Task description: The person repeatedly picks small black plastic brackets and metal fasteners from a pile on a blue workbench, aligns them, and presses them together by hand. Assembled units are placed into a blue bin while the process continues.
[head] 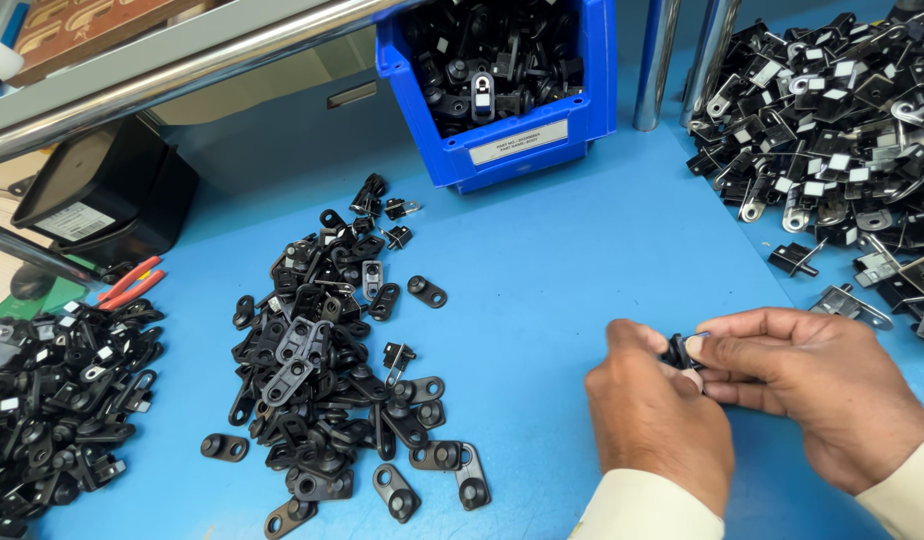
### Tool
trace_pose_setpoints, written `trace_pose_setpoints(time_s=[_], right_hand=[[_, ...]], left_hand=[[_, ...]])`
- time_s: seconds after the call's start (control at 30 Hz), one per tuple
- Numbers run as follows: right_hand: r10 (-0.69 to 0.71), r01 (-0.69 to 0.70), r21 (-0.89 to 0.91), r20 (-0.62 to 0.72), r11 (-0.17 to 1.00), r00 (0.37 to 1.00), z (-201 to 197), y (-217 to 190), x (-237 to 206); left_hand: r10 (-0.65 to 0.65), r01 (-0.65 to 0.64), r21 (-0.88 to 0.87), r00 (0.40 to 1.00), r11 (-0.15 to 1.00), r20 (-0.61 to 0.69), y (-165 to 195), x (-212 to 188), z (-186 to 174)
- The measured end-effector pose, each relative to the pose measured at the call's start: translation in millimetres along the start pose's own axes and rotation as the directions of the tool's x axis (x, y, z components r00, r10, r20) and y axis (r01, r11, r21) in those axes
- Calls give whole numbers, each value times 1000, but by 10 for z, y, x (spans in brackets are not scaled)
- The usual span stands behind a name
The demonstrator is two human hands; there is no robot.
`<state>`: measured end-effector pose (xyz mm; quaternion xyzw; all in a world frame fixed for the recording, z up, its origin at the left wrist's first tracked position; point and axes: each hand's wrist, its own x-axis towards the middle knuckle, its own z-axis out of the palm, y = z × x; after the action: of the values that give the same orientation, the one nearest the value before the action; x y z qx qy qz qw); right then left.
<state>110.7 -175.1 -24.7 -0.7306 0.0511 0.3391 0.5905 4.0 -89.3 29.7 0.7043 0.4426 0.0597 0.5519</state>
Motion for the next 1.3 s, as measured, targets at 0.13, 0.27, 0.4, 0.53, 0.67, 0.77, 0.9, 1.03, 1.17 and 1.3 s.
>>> trace_pose_setpoints(time_s=[0.13,0.27,0.4,0.53,0.67,0.77,0.9,1.03,1.17,1.3], right_hand=[[-56,56,3,6,998,998,24,90,13],[-226,228,-10,78,974,971,62,161,32],[-262,277,-68,168,959,950,17,136,23],[1,19,-143,142,990,990,-149,37,100],[210,-146,-228,290,963,934,-281,71,304],[222,-167,-169,395,971,891,-365,119,484],[292,-198,-257,407,946,866,-429,117,622],[324,-152,-413,384,898,865,-437,54,638],[323,-206,-308,404,929,856,-398,37,586],[367,-271,-280,392,921,843,-355,37,506]], left_hand=[[125,-123,103,992,987,-9,-110,-2,77],[228,-228,19,964,974,-138,-193,44,128],[33,-41,-88,996,995,-84,-227,161,76],[-79,75,-418,997,905,7,-282,202,60],[37,15,-520,995,854,89,-358,227,58],[9,109,-544,978,832,209,-393,248,50],[16,120,-514,967,850,252,-421,245,20],[9,102,-454,972,885,236,-416,222,18],[24,110,-480,964,871,265,-394,221,-23],[-74,178,-440,967,880,242,-370,202,-64]])
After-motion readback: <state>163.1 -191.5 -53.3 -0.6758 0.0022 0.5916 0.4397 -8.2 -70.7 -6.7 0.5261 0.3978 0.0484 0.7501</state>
